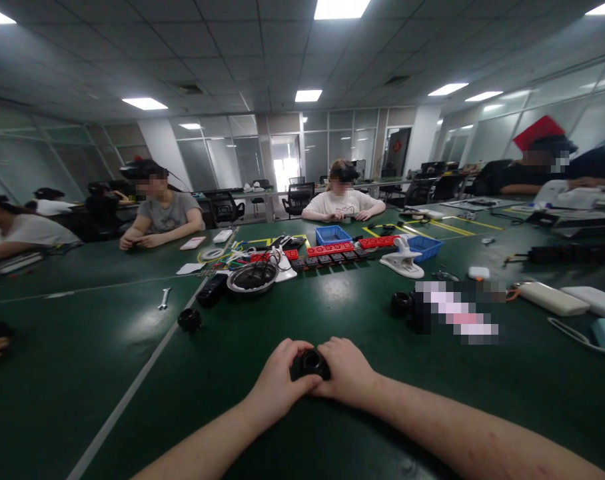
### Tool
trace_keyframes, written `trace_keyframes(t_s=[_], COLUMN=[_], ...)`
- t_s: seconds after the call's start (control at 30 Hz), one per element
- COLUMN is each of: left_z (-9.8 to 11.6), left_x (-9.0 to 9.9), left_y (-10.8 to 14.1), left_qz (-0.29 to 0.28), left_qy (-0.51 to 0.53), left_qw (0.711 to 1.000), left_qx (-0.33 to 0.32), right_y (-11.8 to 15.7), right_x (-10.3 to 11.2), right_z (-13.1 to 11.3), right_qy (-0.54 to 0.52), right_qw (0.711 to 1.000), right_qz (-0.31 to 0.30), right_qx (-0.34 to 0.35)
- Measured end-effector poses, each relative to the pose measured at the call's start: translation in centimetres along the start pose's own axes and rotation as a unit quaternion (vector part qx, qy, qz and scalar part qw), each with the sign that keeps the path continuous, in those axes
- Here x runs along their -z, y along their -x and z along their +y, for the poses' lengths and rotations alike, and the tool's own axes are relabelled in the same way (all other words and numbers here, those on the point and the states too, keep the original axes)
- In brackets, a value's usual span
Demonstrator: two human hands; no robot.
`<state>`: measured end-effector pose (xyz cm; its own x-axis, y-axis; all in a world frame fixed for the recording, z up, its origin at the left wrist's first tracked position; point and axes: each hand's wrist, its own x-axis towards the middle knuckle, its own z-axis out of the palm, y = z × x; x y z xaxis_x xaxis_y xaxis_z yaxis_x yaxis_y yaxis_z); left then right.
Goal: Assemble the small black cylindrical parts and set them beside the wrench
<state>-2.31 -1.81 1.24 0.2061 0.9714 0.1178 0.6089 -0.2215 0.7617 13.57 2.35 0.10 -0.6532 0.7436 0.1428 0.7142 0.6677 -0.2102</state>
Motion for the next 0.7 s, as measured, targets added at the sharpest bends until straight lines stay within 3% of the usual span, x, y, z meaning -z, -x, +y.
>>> trace_keyframes(t_s=[0.43,0.7], left_z=[-0.2,-0.3], left_x=[0.0,0.2], left_y=[-0.2,-0.3], left_qz=[-0.020,-0.031], left_qy=[-0.003,0.002], left_qw=[1.000,0.999], left_qx=[-0.002,-0.014], right_y=[0.1,0.1], right_x=[0.0,0.6], right_z=[0.2,1.4], right_qy=[0.000,-0.088], right_qw=[1.000,0.994], right_qz=[-0.011,-0.008], right_qx=[0.014,0.068])
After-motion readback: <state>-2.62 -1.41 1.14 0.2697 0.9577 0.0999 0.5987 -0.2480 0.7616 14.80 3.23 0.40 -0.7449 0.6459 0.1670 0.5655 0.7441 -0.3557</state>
